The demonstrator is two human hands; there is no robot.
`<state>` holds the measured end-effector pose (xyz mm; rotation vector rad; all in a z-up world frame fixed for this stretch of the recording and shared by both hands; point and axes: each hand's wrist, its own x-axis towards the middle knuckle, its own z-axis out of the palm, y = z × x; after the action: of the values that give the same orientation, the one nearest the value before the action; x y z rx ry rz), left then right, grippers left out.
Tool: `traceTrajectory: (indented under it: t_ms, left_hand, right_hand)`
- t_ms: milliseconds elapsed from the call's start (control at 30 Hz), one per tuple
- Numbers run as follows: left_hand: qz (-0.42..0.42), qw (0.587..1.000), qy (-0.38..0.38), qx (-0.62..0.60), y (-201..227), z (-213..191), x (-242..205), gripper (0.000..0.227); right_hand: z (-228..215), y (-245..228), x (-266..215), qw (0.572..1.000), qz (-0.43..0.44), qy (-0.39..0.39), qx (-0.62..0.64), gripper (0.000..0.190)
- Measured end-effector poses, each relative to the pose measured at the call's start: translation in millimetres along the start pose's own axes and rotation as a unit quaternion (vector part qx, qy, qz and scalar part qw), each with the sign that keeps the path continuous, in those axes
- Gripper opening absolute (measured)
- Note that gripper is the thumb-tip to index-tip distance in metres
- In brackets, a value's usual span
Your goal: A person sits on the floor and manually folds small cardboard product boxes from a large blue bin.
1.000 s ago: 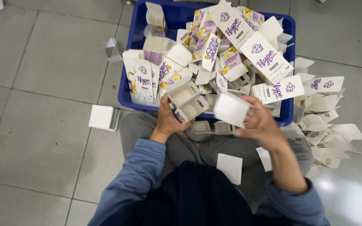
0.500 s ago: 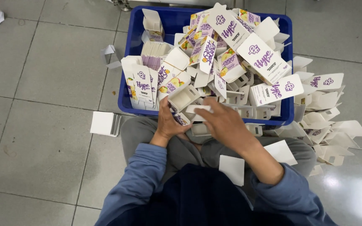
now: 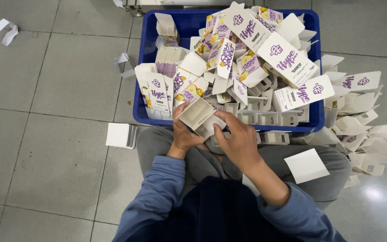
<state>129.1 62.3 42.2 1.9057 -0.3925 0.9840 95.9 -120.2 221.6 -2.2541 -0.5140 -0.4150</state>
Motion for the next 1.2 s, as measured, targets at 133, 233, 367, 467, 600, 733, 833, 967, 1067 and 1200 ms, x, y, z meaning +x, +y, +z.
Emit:
traceTrajectory:
  t_ms: [133,233,367,467,600,733,833,967,1067,1200]
  left_hand:
    - [0.028,0.999,0.021,-0.008,6,0,7,0.115]
    - [0.036,0.998,0.024,-0.042,2,2,3,0.115]
    - [0.053,0.997,0.052,-0.022,5,5,6,0.115]
    - [0.048,0.997,0.053,-0.007,14,3,13,0.109]
    - [0.055,0.997,0.050,0.001,18,-1,20,0.108]
    - [0.047,0.998,0.040,0.005,26,-4,24,0.101]
    - [0.027,0.999,0.045,0.000,32,-5,29,0.085]
    - [0.047,0.998,0.039,-0.010,15,-1,18,0.099]
    - [0.043,0.998,0.050,0.004,13,0,16,0.100]
    - [0.034,0.998,0.053,0.019,25,-3,26,0.096]
  right_hand:
    - [13,-1,-7,0.994,-0.032,0.060,-0.087,0.019]
    - [11,-11,-2,0.985,-0.070,0.092,-0.129,0.010]
    - [19,-12,-1,0.970,-0.102,0.061,-0.212,0.021]
    - [30,-11,0,0.965,-0.123,0.048,-0.225,0.026]
    - [40,-2,-2,0.982,-0.109,0.015,-0.156,0.025]
    - [26,-16,7,0.985,-0.101,-0.014,-0.140,0.023]
    - [31,-13,4,0.979,-0.122,-0.017,-0.164,0.016]
    - [54,4,-11,0.977,-0.101,-0.031,-0.185,0.010]
    - [55,12,-13,0.992,-0.058,-0.051,-0.099,0.006]
    - [54,16,-15,0.997,-0.021,-0.054,-0.047,0.006]
